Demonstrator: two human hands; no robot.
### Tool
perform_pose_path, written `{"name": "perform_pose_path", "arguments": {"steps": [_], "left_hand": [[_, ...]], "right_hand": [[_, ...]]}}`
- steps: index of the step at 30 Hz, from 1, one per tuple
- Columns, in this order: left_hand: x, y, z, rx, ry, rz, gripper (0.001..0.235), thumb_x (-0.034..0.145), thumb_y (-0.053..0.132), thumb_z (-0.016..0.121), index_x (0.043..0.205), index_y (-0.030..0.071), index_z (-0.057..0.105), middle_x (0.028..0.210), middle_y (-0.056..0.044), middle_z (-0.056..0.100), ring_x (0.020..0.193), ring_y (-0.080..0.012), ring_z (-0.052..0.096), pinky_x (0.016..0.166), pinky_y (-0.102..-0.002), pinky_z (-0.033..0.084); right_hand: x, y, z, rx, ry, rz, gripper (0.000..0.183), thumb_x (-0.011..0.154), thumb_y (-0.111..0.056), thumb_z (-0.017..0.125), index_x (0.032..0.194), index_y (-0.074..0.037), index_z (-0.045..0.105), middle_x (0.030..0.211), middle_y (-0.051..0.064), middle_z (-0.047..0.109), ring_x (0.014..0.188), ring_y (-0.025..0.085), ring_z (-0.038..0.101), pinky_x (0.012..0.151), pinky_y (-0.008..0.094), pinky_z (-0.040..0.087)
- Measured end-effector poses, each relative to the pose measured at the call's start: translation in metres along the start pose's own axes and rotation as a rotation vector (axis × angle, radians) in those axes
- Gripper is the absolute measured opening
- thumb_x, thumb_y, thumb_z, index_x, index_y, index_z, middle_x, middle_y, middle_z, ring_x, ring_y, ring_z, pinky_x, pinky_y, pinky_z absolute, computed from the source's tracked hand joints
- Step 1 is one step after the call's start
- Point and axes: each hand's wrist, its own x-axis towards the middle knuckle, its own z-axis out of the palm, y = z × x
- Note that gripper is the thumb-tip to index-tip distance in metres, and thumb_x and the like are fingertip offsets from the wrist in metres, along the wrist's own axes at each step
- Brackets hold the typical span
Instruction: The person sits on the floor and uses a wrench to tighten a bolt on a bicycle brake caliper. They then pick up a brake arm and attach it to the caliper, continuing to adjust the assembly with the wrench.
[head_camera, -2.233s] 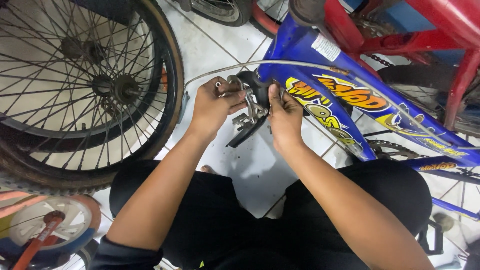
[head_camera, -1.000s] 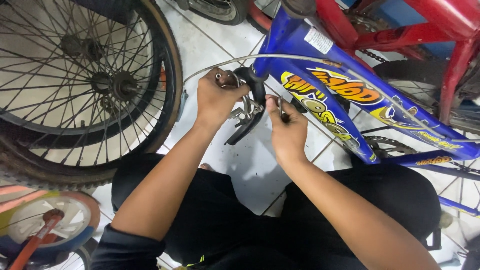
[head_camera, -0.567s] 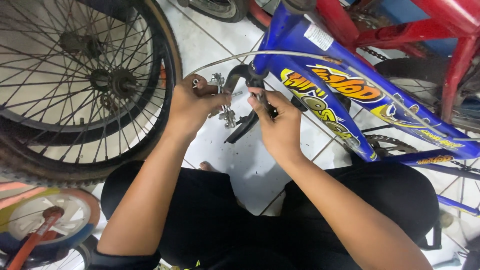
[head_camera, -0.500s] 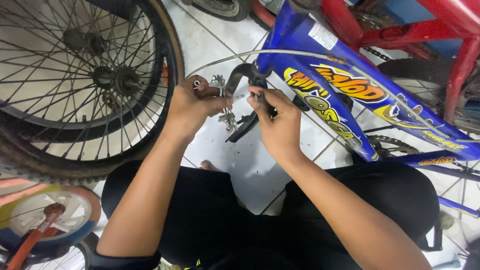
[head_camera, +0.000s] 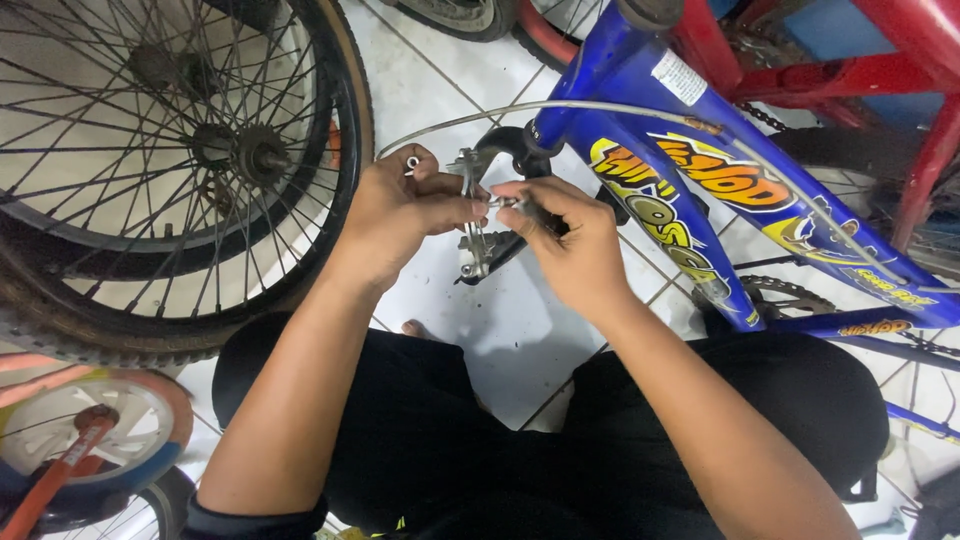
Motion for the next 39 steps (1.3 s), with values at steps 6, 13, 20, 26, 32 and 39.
{"name": "perform_pose_path", "arguments": {"steps": [6,13,20,26,32,39], "left_hand": [[-0.003,0.006,-0.001,-0.061,-0.069,0.013,0.051,0.073,0.007,0.089,0.087,0.012,0.040,0.088,-0.020,0.070,0.073,-0.0168,0.070,0.061,-0.028,0.063],[-0.007,0.009,-0.004,-0.054,-0.144,-0.015,0.047,0.078,0.009,0.087,0.082,0.012,0.041,0.088,-0.020,0.067,0.073,-0.0186,0.072,0.063,-0.032,0.066],[-0.009,0.017,0.003,-0.070,-0.161,-0.003,0.049,0.077,0.011,0.089,0.083,0.011,0.040,0.084,-0.019,0.064,0.071,-0.0193,0.073,0.063,-0.033,0.066],[0.000,0.010,0.009,-0.085,-0.120,-0.041,0.051,0.078,0.014,0.090,0.082,0.012,0.039,0.084,-0.018,0.066,0.072,-0.0178,0.072,0.063,-0.031,0.067],[0.003,0.007,0.012,-0.084,-0.111,-0.001,0.052,0.075,0.011,0.092,0.080,0.012,0.040,0.084,-0.019,0.064,0.073,-0.0191,0.072,0.063,-0.033,0.067],[0.007,-0.002,0.009,0.001,-0.043,-0.006,0.045,0.078,0.008,0.088,0.076,0.010,0.043,0.090,-0.027,0.068,0.080,-0.0265,0.077,0.066,-0.039,0.068]], "right_hand": [[0.003,-0.014,-0.007,-0.076,-0.055,-0.082,0.013,0.093,-0.003,0.080,0.106,-0.004,0.079,0.090,0.012,0.076,0.089,0.026,0.077,0.077,0.035,0.062],[0.010,-0.028,-0.021,-0.028,-0.157,-0.072,0.017,0.091,0.001,0.081,0.107,-0.001,0.077,0.089,0.016,0.076,0.081,0.023,0.074,0.071,0.035,0.062],[0.009,-0.033,-0.030,-0.041,-0.207,-0.081,0.021,0.088,0.002,0.083,0.108,-0.001,0.078,0.090,0.018,0.077,0.083,0.024,0.074,0.068,0.035,0.059],[0.006,-0.013,-0.029,-0.089,-0.137,-0.063,0.014,0.094,-0.002,0.080,0.107,0.000,0.078,0.086,0.016,0.076,0.068,0.018,0.067,0.056,0.031,0.053],[0.004,-0.013,-0.026,-0.221,-0.095,-0.143,0.012,0.099,-0.005,0.075,0.110,-0.005,0.079,0.089,0.011,0.077,0.063,0.015,0.064,0.056,0.025,0.050],[0.004,-0.009,-0.025,-0.359,-0.077,-0.256,0.013,0.102,-0.011,0.073,0.109,-0.001,0.077,0.089,0.014,0.075,0.076,0.037,0.072,0.065,0.040,0.059]]}}
